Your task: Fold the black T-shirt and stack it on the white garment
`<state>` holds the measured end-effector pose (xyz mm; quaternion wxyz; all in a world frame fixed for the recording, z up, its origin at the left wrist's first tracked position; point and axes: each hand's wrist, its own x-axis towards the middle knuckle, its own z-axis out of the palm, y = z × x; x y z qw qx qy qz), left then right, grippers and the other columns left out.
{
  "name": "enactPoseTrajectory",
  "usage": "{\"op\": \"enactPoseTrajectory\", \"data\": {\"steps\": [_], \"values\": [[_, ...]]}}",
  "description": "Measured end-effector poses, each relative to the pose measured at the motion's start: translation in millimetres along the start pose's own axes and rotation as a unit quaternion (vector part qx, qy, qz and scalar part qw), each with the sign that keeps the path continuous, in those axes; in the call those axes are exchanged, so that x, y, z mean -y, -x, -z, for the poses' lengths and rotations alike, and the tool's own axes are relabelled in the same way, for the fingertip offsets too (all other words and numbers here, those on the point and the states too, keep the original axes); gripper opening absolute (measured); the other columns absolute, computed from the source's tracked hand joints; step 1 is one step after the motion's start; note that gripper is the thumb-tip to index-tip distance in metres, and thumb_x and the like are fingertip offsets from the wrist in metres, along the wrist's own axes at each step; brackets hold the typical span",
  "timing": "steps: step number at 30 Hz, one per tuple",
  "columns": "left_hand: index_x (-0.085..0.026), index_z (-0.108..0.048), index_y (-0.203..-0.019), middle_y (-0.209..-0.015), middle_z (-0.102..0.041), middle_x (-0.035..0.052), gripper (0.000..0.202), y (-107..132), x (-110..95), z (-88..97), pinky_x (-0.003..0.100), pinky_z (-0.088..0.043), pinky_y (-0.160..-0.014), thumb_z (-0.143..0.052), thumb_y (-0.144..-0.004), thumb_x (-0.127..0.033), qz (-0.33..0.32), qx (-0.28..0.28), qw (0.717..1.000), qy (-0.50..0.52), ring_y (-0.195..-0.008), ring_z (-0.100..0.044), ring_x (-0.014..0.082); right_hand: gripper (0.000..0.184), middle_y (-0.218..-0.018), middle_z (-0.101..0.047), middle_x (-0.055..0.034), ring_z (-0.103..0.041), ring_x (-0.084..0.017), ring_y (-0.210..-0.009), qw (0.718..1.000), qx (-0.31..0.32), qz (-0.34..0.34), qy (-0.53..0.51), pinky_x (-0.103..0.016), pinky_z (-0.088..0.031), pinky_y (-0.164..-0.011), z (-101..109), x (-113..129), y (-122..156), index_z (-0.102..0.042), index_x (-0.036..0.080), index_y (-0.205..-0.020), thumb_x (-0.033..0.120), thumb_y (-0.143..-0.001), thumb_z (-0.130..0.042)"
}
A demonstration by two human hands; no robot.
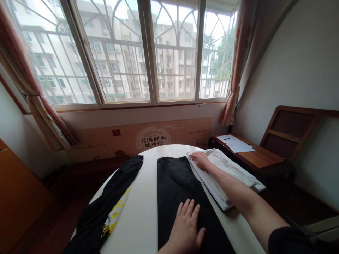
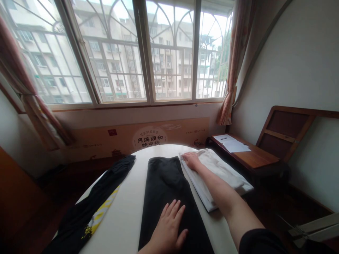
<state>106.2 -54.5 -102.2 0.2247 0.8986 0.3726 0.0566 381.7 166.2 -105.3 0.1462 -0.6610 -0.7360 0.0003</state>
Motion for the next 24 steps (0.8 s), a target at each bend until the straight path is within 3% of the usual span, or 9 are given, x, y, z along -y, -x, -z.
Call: {"op": "enactPoseTrajectory", "data": {"steps": [4, 7, 11, 14, 17, 20, 22, 24], "values": [[-0.019, -0.037, -0.158, -0.167, -0.024, 0.0111, 0.077, -1, 0, 0.4, 0.054, -0.009, -0.128, -0.045, -0.094, -0.062, 0.005, 0.006, 1.000, -0.004, -0.156, -0.015, 0.0317, 0.050, -0.165, -0.032, -0.0021, -0.022, -0.037, -0.153, 0.997, 0.073, -0.012, -0.008, -0.077, -0.012, -0.113, -6, -2, -7, -0.048, 0.041, -0.149, 0.052, -0.102, -0.035], [-0.019, -0.039, -0.157, -0.166, -0.024, 0.0110, 0.076, -1, 0, 0.1, 0.054, -0.009, -0.128, -0.046, -0.094, -0.061, 0.006, 0.007, 1.000, -0.004, -0.156, -0.015, 0.0314, 0.054, -0.168, -0.023, -0.0035, -0.014, -0.039, -0.155, 0.995, 0.100, -0.024, -0.011, -0.084, -0.005, -0.108, -8, 1, -11, -0.040, 0.043, -0.153, 0.058, -0.102, -0.030], [-0.019, -0.040, -0.157, -0.166, -0.024, 0.0108, 0.075, -1, 0, 0.8, 0.053, -0.009, -0.128, -0.045, -0.095, -0.061, 0.005, 0.003, 1.000, -0.002, -0.156, -0.015, 0.0310, 0.056, -0.168, -0.023, -0.0022, -0.018, -0.035, -0.155, 0.997, 0.066, -0.031, -0.015, -0.076, -0.012, -0.115, 1, -1, -13, -0.033, 0.041, -0.157, 0.054, -0.103, -0.033], [-0.019, -0.040, -0.157, -0.166, -0.024, 0.0111, 0.076, -1, 0, 1.5, 0.053, -0.009, -0.128, -0.045, -0.094, -0.061, 0.003, 0.006, 1.000, 0.000, -0.156, -0.015, 0.0312, 0.057, -0.166, -0.028, -0.0067, -0.026, -0.027, -0.153, 0.998, -0.005, -0.059, -0.011, -0.056, -0.023, -0.122, 19, -21, -10, -0.029, 0.028, -0.161, 0.033, -0.104, -0.030], [-0.019, -0.040, -0.157, -0.167, -0.024, 0.0110, 0.075, 0, 0, 1.4, 0.053, -0.008, -0.128, -0.045, -0.094, -0.061, 0.000, 0.006, 1.000, 0.001, -0.156, -0.015, 0.0314, 0.056, -0.150, -0.051, -0.0161, -0.046, -0.025, -0.139, 0.995, -0.037, -0.098, -0.006, -0.041, -0.035, -0.117, 35, -50, -3, -0.047, 0.014, -0.151, 0.016, -0.099, -0.028], [-0.020, -0.040, -0.157, -0.167, -0.024, 0.0108, 0.075, 0, 2, 1.3, 0.054, -0.009, -0.128, -0.046, -0.094, -0.061, -0.002, 0.003, 1.000, 0.001, -0.156, -0.015, 0.0318, 0.047, -0.136, -0.064, -0.0139, -0.057, -0.024, -0.127, 0.996, -0.006, -0.083, -0.012, -0.034, -0.039, -0.113, 36, -69, 6, -0.065, 0.015, -0.134, 0.018, -0.097, -0.037], [-0.020, -0.041, -0.156, -0.166, -0.025, 0.0104, 0.074, 0, 2, 1.8, 0.054, -0.009, -0.128, -0.046, -0.094, -0.061, -0.004, 0.003, 1.000, 0.001, -0.156, -0.016, 0.0320, 0.046, -0.144, -0.059, -0.0108, -0.052, -0.024, -0.134, 0.998, 0.028, -0.057, -0.019, -0.033, -0.035, -0.117, 29, -71, 10, -0.063, 0.018, -0.138, 0.026, -0.096, -0.046], [-0.020, -0.042, -0.156, -0.166, -0.025, 0.0102, 0.074, 0, 2, 2.9, 0.054, -0.009, -0.128, -0.046, -0.094, -0.061, -0.006, 0.005, 1.000, 0.001, -0.156, -0.016, 0.0323, 0.055, -0.158, -0.044, -0.0099, -0.039, -0.029, -0.146, 0.997, 0.055, -0.057, -0.020, -0.043, -0.026, -0.123, 19, -70, 10, -0.051, 0.022, -0.150, 0.037, -0.097, -0.048]]}}
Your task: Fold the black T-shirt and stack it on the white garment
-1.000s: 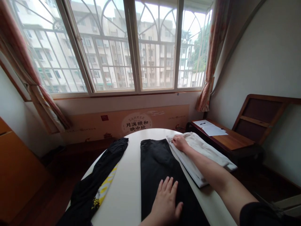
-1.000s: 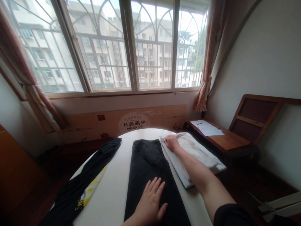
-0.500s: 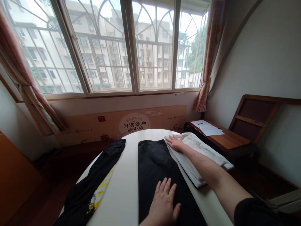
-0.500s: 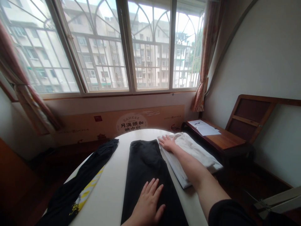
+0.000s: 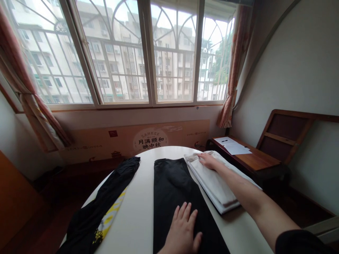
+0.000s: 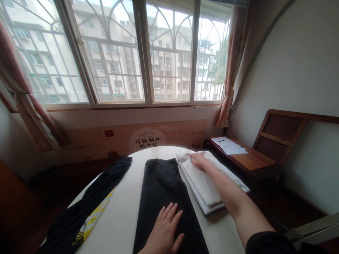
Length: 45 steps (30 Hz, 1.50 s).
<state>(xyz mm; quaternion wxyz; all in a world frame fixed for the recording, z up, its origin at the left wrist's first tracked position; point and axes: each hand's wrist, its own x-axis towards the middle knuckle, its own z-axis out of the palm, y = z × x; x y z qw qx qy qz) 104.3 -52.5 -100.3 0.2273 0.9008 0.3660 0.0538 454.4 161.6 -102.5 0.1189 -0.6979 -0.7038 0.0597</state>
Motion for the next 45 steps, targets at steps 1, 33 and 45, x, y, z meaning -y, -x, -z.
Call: {"op": "enactPoseTrajectory", "data": {"steps": [1, 33, 45], "values": [[-0.020, -0.042, -0.156, -0.166, -0.025, 0.0101, 0.074, 0, 0, 0.6, 0.054, -0.009, -0.128, -0.046, -0.094, -0.061, 0.000, 0.001, 1.000, 0.000, -0.156, -0.016, 0.0324, 0.059, -0.162, -0.037, -0.0097, -0.032, -0.033, -0.150, 1.000, 0.009, -0.011, 0.001, -0.053, -0.021, -0.124, -5, 2, -1, -0.044, 0.025, -0.154, 0.042, -0.098, -0.046], [-0.021, -0.066, -0.129, -0.131, -0.068, 0.0072, 0.038, -75, -75, 24.2, 0.038, -0.050, -0.102, -0.060, -0.093, -0.033, -0.153, -0.134, 0.976, -0.075, -0.117, -0.062, 0.0257, 0.054, -0.098, -0.074, -0.0100, -0.068, -0.025, -0.087, 0.985, -0.071, -0.086, -0.128, -0.033, -0.050, -0.079, 40, -122, 234, -0.075, 0.017, -0.104, 0.063, -0.085, -0.053], [-0.014, -0.071, -0.089, -0.096, -0.073, 0.0119, 0.021, -120, -92, 6.6, 0.036, -0.053, -0.079, -0.051, -0.095, -0.011, -0.134, -0.094, 0.966, -0.199, -0.091, -0.064, 0.0252, 0.035, -0.076, -0.071, -0.0036, -0.063, -0.018, -0.069, 0.973, -0.089, -0.125, -0.174, -0.026, -0.042, -0.064, 45, -112, 228, -0.062, 0.020, -0.076, 0.051, -0.087, -0.050]]}}
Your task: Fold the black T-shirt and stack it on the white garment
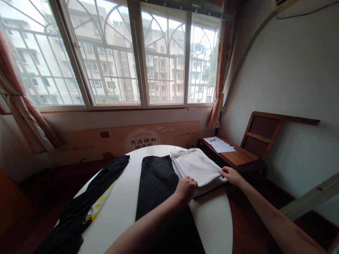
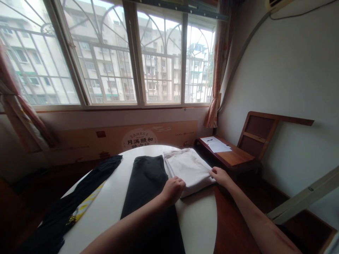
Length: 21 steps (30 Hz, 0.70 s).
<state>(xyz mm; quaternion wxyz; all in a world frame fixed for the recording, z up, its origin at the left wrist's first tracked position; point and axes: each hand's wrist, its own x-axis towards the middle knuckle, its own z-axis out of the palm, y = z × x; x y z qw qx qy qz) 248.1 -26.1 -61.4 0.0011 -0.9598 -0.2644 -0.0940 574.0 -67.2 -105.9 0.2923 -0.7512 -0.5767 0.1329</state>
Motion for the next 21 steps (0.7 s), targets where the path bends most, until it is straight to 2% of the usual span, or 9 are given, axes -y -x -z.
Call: {"op": "enactPoseTrajectory", "data": {"steps": [4, 8, 10, 12, 15, 17, 19, 21], "values": [[-0.014, -0.070, -0.094, -0.099, -0.072, 0.0127, 0.023, 4, 4, 8.1, 0.037, -0.052, -0.083, -0.048, -0.096, -0.009, 0.003, -0.011, 1.000, -0.009, -0.094, -0.063, 0.0254, 0.033, -0.074, -0.073, -0.0037, -0.065, -0.018, -0.068, 1.000, 0.003, -0.006, -0.017, -0.026, -0.042, -0.063, -2, 4, 6, -0.061, 0.020, -0.074, 0.050, -0.085, -0.053], [-0.015, -0.070, -0.086, -0.093, -0.072, 0.0111, 0.019, 15, 0, 4.4, 0.036, -0.052, -0.078, -0.053, -0.093, -0.012, -0.004, 0.011, 1.000, -0.003, -0.088, -0.064, 0.0245, 0.031, -0.072, -0.072, -0.0034, -0.067, -0.019, -0.071, 1.000, -0.003, -0.013, 0.001, -0.027, -0.045, -0.066, -10, 3, 12, -0.059, 0.021, -0.069, 0.048, -0.084, -0.055], [-0.016, -0.070, -0.084, -0.093, -0.072, 0.0103, 0.017, 20, -3, 1.4, 0.036, -0.053, -0.077, -0.056, -0.093, -0.020, -0.013, 0.021, 1.000, 0.003, -0.086, -0.065, 0.0241, 0.025, -0.074, -0.072, -0.0036, -0.067, -0.020, -0.071, 0.999, -0.008, -0.021, 0.034, -0.027, -0.045, -0.065, -11, 2, 12, -0.062, 0.022, -0.074, 0.045, -0.084, -0.057], [-0.016, -0.070, -0.086, -0.094, -0.073, 0.0099, 0.021, 22, -5, -0.6, 0.036, -0.053, -0.079, -0.055, -0.095, -0.027, -0.020, 0.019, 0.999, 0.017, -0.086, -0.066, 0.0241, 0.021, -0.082, -0.073, -0.0053, -0.068, -0.022, -0.076, 0.996, -0.033, -0.021, 0.078, -0.028, -0.047, -0.067, -11, 6, 6, -0.067, 0.022, -0.090, 0.040, -0.084, -0.057], [-0.017, -0.071, -0.099, -0.102, -0.073, 0.0101, 0.026, 18, -5, -4.6, 0.037, -0.053, -0.091, -0.047, -0.099, -0.028, -0.041, -0.016, 0.997, 0.062, -0.095, -0.067, 0.0238, 0.034, -0.110, -0.072, -0.0122, -0.068, -0.027, -0.101, 0.987, -0.094, 0.064, 0.110, -0.036, -0.052, -0.089, -12, 29, -14, -0.068, 0.020, -0.114, 0.033, -0.088, -0.051], [-0.016, -0.066, -0.122, -0.125, -0.069, 0.0133, 0.033, 11, -6, -10.7, 0.040, -0.047, -0.106, -0.047, -0.100, -0.031, -0.066, -0.042, 0.993, 0.084, -0.117, -0.062, 0.0265, 0.042, -0.127, -0.067, -0.0153, -0.062, -0.028, -0.119, 0.978, -0.094, 0.165, 0.085, -0.040, -0.047, -0.106, -21, 55, -32, -0.066, 0.016, -0.125, 0.033, -0.093, -0.046], [-0.012, -0.052, -0.143, -0.149, -0.053, 0.0176, 0.051, 4, -6, -19.6, 0.045, -0.035, -0.119, -0.050, -0.100, -0.039, -0.075, -0.030, 0.992, 0.093, -0.139, -0.047, 0.0308, 0.050, -0.141, -0.059, -0.0158, -0.054, -0.028, -0.133, 0.968, -0.041, 0.238, 0.066, -0.043, -0.039, -0.116, -38, 81, -52, -0.059, 0.015, -0.138, 0.035, -0.096, -0.043], [-0.010, -0.041, -0.153, -0.160, -0.038, 0.0191, 0.067, 0, -7, -29.2, 0.049, -0.025, -0.124, -0.051, -0.099, -0.048, -0.068, 0.016, 0.992, 0.104, -0.150, -0.032, 0.0337, 0.059, -0.156, -0.045, -0.0143, -0.041, -0.027, -0.146, 0.963, 0.035, 0.249, 0.098, -0.044, -0.032, -0.122, -58, 101, -70, -0.047, 0.014, -0.151, 0.038, -0.097, -0.043]]}}
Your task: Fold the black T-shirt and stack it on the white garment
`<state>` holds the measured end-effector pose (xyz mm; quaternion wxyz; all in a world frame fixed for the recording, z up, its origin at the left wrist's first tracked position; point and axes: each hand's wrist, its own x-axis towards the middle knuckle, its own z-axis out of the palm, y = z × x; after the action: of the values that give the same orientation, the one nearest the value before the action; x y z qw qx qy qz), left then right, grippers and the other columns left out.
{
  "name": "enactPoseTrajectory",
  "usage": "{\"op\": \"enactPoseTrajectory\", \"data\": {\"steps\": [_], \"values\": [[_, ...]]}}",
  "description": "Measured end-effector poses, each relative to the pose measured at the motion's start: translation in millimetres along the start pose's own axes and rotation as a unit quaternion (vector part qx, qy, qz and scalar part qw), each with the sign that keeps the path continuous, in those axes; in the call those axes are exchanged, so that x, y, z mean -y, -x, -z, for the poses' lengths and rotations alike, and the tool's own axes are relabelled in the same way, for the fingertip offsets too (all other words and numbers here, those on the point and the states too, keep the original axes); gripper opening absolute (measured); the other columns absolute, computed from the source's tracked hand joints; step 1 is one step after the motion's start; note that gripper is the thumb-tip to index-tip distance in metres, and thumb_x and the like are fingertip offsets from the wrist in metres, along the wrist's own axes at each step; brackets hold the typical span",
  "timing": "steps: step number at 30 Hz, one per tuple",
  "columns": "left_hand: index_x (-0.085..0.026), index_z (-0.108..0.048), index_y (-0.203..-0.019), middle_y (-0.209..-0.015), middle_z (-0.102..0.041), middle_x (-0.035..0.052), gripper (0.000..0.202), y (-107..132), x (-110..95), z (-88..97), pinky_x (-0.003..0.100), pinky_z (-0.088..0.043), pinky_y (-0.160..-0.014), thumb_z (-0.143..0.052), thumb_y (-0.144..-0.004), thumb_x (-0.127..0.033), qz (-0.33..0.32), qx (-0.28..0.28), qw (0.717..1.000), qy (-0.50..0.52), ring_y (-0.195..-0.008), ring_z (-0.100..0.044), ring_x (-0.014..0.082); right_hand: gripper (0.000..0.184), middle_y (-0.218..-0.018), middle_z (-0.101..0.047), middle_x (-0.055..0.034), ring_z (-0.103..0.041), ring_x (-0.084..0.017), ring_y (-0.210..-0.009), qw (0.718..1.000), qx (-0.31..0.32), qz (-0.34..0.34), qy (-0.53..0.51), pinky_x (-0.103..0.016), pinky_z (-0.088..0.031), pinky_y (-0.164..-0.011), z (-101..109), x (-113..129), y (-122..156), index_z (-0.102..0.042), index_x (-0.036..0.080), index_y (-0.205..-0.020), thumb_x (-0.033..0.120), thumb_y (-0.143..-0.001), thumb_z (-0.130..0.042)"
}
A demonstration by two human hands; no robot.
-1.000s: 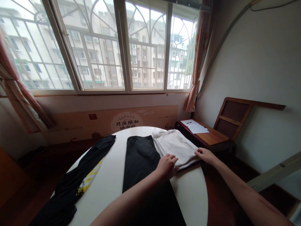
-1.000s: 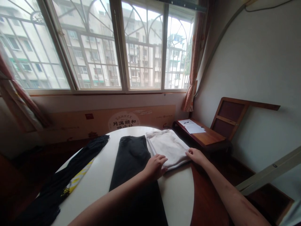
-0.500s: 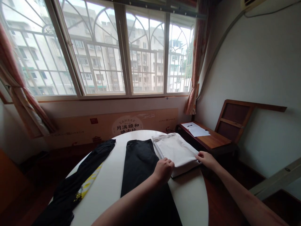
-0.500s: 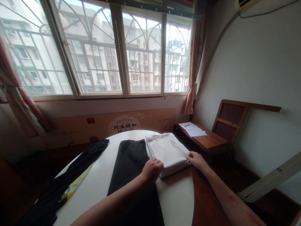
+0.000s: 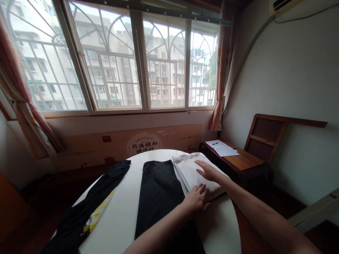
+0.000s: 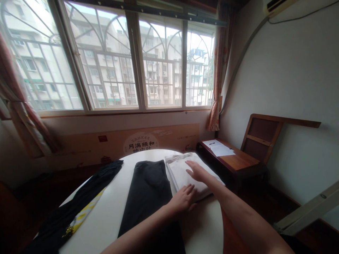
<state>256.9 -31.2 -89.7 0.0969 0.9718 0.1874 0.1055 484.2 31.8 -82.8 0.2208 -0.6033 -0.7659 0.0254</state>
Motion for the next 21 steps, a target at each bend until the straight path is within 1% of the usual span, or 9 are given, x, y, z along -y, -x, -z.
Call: {"op": "enactPoseTrajectory", "data": {"steps": [2, 3, 6, 8, 10, 14, 16, 18, 21], "values": [[-0.011, -0.035, -0.157, -0.163, -0.032, 0.0185, 0.074, 0, 0, -7.4, 0.051, -0.018, -0.126, -0.049, -0.098, -0.055, 0.009, 0.035, 0.999, 0.021, -0.153, -0.025, 0.0344, 0.067, -0.162, -0.034, -0.0155, -0.031, -0.028, -0.152, 0.997, 0.068, -0.019, 0.030, -0.044, -0.027, -0.125, -17, 3, -21, -0.038, 0.011, -0.156, 0.042, -0.097, -0.045], [-0.012, -0.033, -0.158, -0.164, -0.030, 0.0179, 0.077, 2, 0, -9.7, 0.052, -0.015, -0.126, -0.048, -0.098, -0.057, 0.011, 0.041, 0.999, 0.032, -0.154, -0.022, 0.0342, 0.068, -0.163, -0.033, -0.0171, -0.029, -0.029, -0.153, 0.995, 0.088, -0.032, 0.042, -0.045, -0.025, -0.125, -24, 1, -30, -0.037, 0.010, -0.156, 0.044, -0.098, -0.045], [-0.013, -0.030, -0.160, -0.166, -0.026, 0.0165, 0.079, 8, -1, -11.5, 0.051, -0.010, -0.127, -0.044, -0.098, -0.061, 0.013, 0.036, 0.997, 0.060, -0.155, -0.018, 0.0322, 0.067, -0.163, -0.031, -0.0191, -0.028, -0.031, -0.153, 0.990, 0.108, -0.069, 0.059, -0.049, -0.021, -0.125, -38, -13, -51, -0.039, 0.008, -0.155, 0.046, -0.101, -0.037], [-0.015, -0.030, -0.160, -0.166, -0.025, 0.0160, 0.080, 11, -2, -10.2, 0.052, -0.009, -0.127, -0.044, -0.097, -0.062, 0.015, 0.032, 0.997, 0.073, -0.155, -0.017, 0.0316, 0.065, -0.165, -0.027, -0.0167, -0.024, -0.030, -0.154, 0.987, 0.116, -0.092, 0.067, -0.051, -0.018, -0.125, -42, -24, -65, -0.037, 0.011, -0.157, 0.046, -0.103, -0.030], [-0.015, -0.030, -0.160, -0.166, -0.025, 0.0164, 0.081, 12, -2, -8.7, 0.053, -0.009, -0.127, -0.045, -0.097, -0.064, 0.015, 0.033, 0.996, 0.078, -0.155, -0.016, 0.0320, 0.065, -0.166, -0.024, -0.0145, -0.020, -0.030, -0.156, 0.984, 0.120, -0.113, 0.073, -0.050, -0.016, -0.126, -43, -32, -79, -0.035, 0.013, -0.159, 0.046, -0.103, -0.028], [-0.014, -0.029, -0.160, -0.166, -0.025, 0.0179, 0.085, 12, 1, -10.5, 0.056, -0.012, -0.126, -0.042, -0.096, -0.069, 0.003, 0.035, 0.996, 0.077, -0.155, -0.019, 0.0344, 0.065, -0.168, -0.020, -0.0105, -0.017, -0.032, -0.156, 0.977, 0.120, -0.157, 0.083, -0.054, -0.019, -0.123, -46, -40, -97, -0.029, 0.022, -0.161, 0.050, -0.102, -0.029], [-0.014, -0.029, -0.160, -0.165, -0.028, 0.0179, 0.085, 11, 2, -15.0, 0.057, -0.015, -0.126, -0.042, -0.096, -0.069, -0.001, 0.030, 0.997, 0.067, -0.154, -0.022, 0.0354, 0.065, -0.169, -0.019, -0.0092, -0.017, -0.032, -0.156, 0.975, 0.120, -0.169, 0.085, -0.055, -0.021, -0.122, -48, -41, -101, -0.028, 0.025, -0.161, 0.051, -0.102, -0.030], [-0.015, -0.031, -0.159, -0.163, -0.033, 0.0172, 0.082, 10, 4, -20.9, 0.057, -0.019, -0.125, -0.042, -0.097, -0.067, -0.002, 0.019, 0.999, 0.049, -0.152, -0.026, 0.0358, 0.063, -0.168, -0.021, -0.0090, -0.017, -0.032, -0.156, 0.974, 0.116, -0.174, 0.087, -0.057, -0.020, -0.122, -48, -39, -101, -0.030, 0.026, -0.160, 0.051, -0.102, -0.031], [-0.017, -0.039, -0.154, -0.158, -0.044, 0.0145, 0.072, 8, 4, -27.6, 0.055, -0.028, -0.123, -0.044, -0.098, -0.063, -0.002, -0.015, 1.000, 0.001, -0.147, -0.037, 0.0347, 0.060, -0.168, -0.022, -0.0092, -0.018, -0.031, -0.156, 0.977, 0.088, -0.169, 0.091, -0.059, -0.014, -0.123, -44, -30, -95, -0.032, 0.027, -0.160, 0.047, -0.104, -0.030]]}}
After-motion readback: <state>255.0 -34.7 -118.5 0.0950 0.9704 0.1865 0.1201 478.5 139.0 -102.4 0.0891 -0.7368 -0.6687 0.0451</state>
